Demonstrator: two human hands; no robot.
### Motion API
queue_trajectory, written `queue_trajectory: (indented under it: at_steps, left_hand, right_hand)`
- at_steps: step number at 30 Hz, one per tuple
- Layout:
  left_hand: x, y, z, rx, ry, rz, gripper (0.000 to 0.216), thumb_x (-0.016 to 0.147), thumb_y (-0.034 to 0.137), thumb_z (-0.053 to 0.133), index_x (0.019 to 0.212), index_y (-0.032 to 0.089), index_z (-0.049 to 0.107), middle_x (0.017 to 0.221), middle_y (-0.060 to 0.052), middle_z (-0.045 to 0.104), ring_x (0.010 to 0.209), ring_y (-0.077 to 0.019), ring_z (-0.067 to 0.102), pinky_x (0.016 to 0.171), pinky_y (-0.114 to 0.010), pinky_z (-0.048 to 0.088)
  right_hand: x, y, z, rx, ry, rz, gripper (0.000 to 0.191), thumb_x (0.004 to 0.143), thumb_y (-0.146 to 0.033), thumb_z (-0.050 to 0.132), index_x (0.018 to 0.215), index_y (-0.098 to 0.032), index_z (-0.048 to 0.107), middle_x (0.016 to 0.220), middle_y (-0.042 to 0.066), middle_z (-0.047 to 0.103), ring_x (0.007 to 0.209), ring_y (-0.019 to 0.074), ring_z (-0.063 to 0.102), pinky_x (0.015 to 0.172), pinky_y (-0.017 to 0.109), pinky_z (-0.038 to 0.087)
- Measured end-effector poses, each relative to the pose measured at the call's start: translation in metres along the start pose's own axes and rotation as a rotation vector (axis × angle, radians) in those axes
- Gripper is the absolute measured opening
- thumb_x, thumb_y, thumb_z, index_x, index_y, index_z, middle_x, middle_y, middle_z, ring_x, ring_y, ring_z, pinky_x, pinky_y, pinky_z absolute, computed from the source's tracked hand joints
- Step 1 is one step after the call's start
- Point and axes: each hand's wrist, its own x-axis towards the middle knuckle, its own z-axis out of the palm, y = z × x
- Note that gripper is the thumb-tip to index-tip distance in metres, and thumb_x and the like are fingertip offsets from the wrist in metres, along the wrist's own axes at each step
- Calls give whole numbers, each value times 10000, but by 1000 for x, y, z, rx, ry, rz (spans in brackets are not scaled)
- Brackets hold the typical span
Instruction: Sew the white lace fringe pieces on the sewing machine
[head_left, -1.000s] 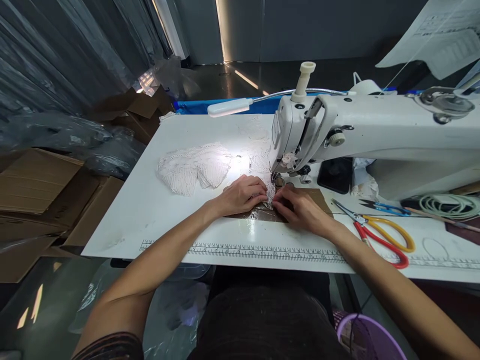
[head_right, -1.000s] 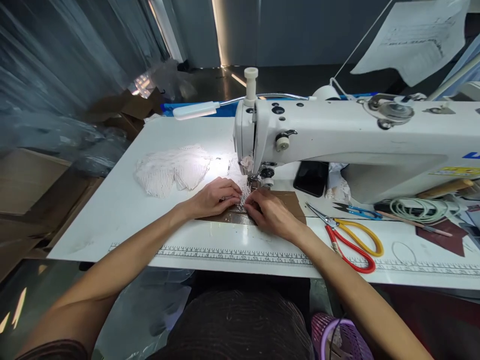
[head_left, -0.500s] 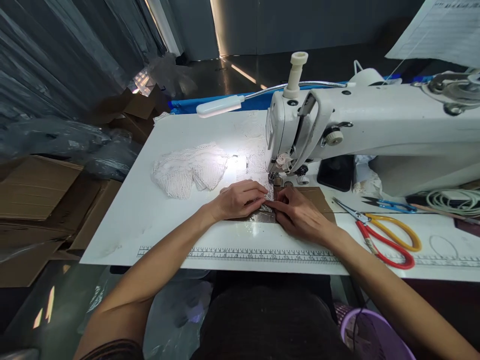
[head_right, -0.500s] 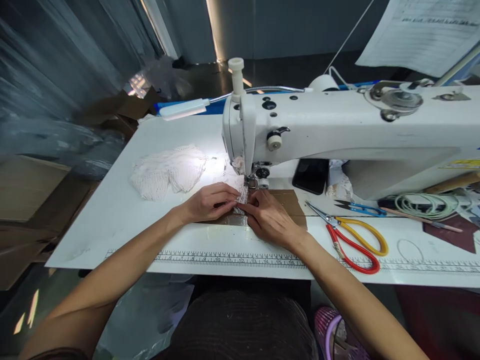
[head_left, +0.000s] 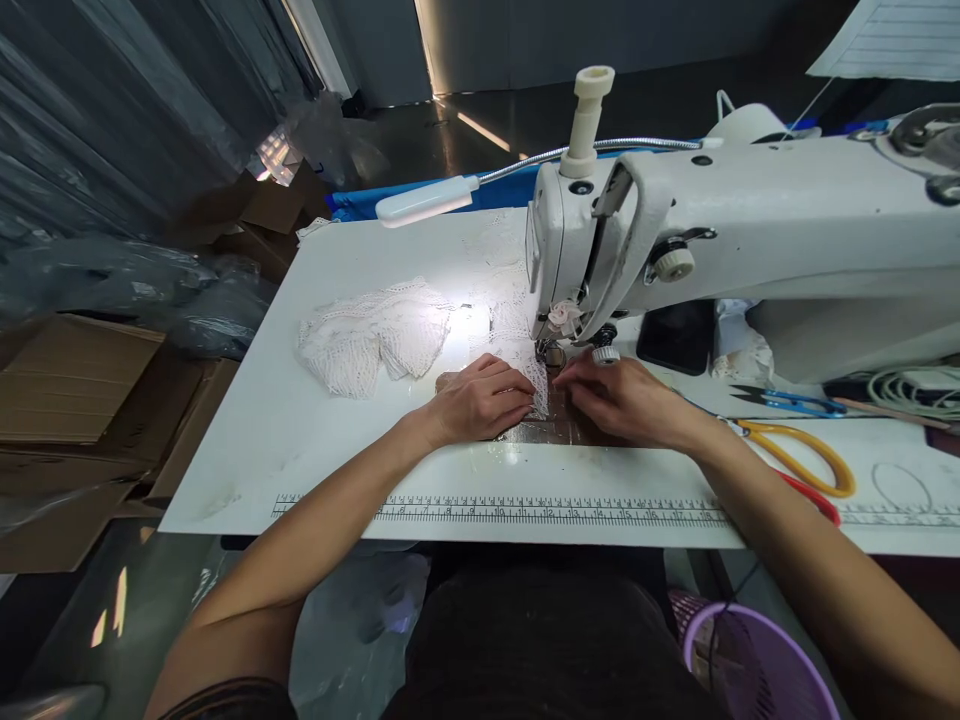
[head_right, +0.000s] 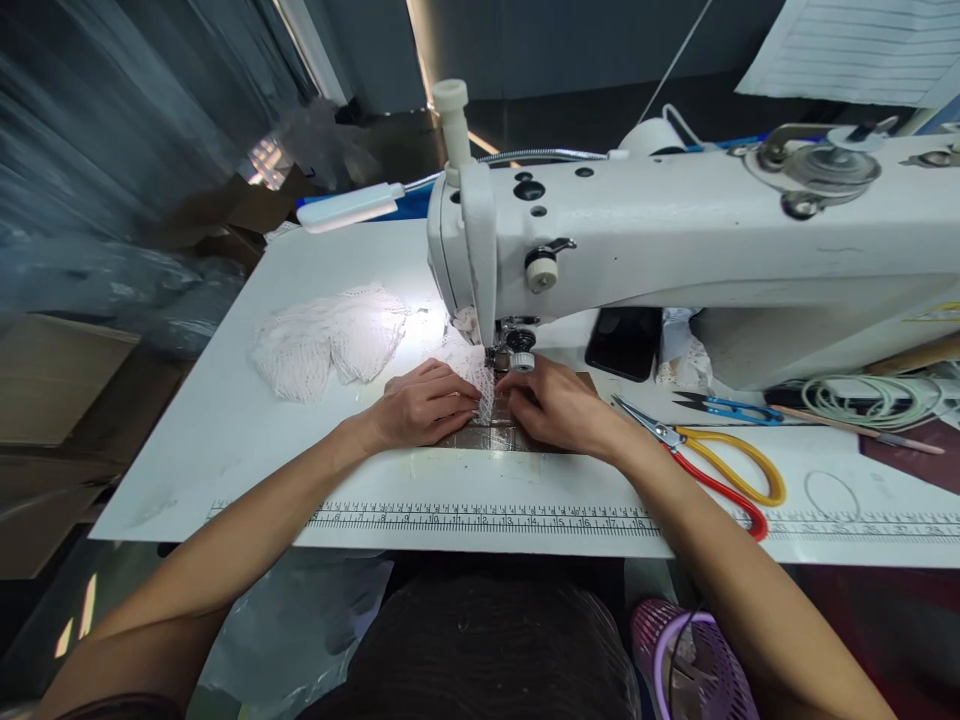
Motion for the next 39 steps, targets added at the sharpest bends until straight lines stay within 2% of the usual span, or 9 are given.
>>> queue_trajectory:
  at_steps: [2, 4, 7, 10, 19, 27, 34, 39]
  left_hand:
    - [0, 0, -1, 22, -12, 16, 176, 972, 204, 515, 887, 161, 663, 989, -59, 726, 842, -148, 655, 791, -335, 508]
    - [-1, 0, -2, 41, -34, 27, 163, 978, 210, 506, 938, 158, 656, 991, -62, 720, 854, -149, 650, 790, -328, 506]
    - [0, 0, -4, 98, -38, 77, 143, 978, 222, 515, 974, 173, 650, 1006, -56, 710, 834, -147, 635, 792, -332, 497]
    - [1, 0, -5, 170, -2, 132, 127, 968, 226, 545, 926, 183, 657, 992, -46, 706, 775, -139, 609, 785, -341, 485]
    - [2, 3, -5, 177, -11, 152, 175, 961, 184, 534, 846, 171, 666, 955, -27, 712, 780, -134, 611, 734, -300, 493]
    - [4, 6, -17, 116, -176, 145, 222, 899, 274, 536, 985, 156, 702, 982, -66, 693, 773, -171, 617, 750, -327, 512]
    - [3, 2, -15, 74, -180, 104, 267, 878, 319, 522, 996, 158, 700, 1003, -69, 685, 799, -190, 604, 764, -348, 499]
    - [2, 1, -15, 60, -220, 83, 305, 883, 340, 511, 1043, 142, 678, 1051, -92, 671, 843, -208, 595, 815, -383, 486]
  right_hand:
    - [4, 6, 1, -53, 38, 65, 312, 893, -207, 471, 1089, -191, 714, 969, 84, 681, 784, 215, 642, 704, 348, 522]
    - [4, 11, 8, -94, 76, 59, 342, 899, -205, 480, 1167, -216, 693, 1007, 82, 670, 791, 208, 641, 695, 336, 516]
    - [-1, 16, 19, -146, 128, -20, 369, 902, -183, 481, 1204, -250, 684, 1121, 92, 620, 871, 209, 638, 760, 352, 524]
    - [-5, 20, 24, -145, 146, -85, 373, 894, -156, 474, 1187, -226, 695, 1150, 108, 579, 935, 215, 626, 843, 380, 526]
    - [-5, 21, 26, -180, 164, -94, 369, 890, -168, 495, 1202, -212, 687, 1122, 116, 576, 927, 225, 615, 837, 397, 542]
    - [-5, 16, 22, -272, 144, -201, 351, 884, -158, 524, 1168, -234, 716, 1059, 109, 619, 908, 223, 601, 781, 361, 535]
    - [-5, 15, 23, -284, 113, -168, 345, 913, -190, 491, 1167, -249, 717, 1077, 120, 633, 920, 241, 610, 744, 366, 531]
    - [-4, 10, 22, -380, 100, -117, 354, 903, -181, 491, 1177, -239, 708, 1070, 120, 641, 853, 221, 619, 627, 293, 488]
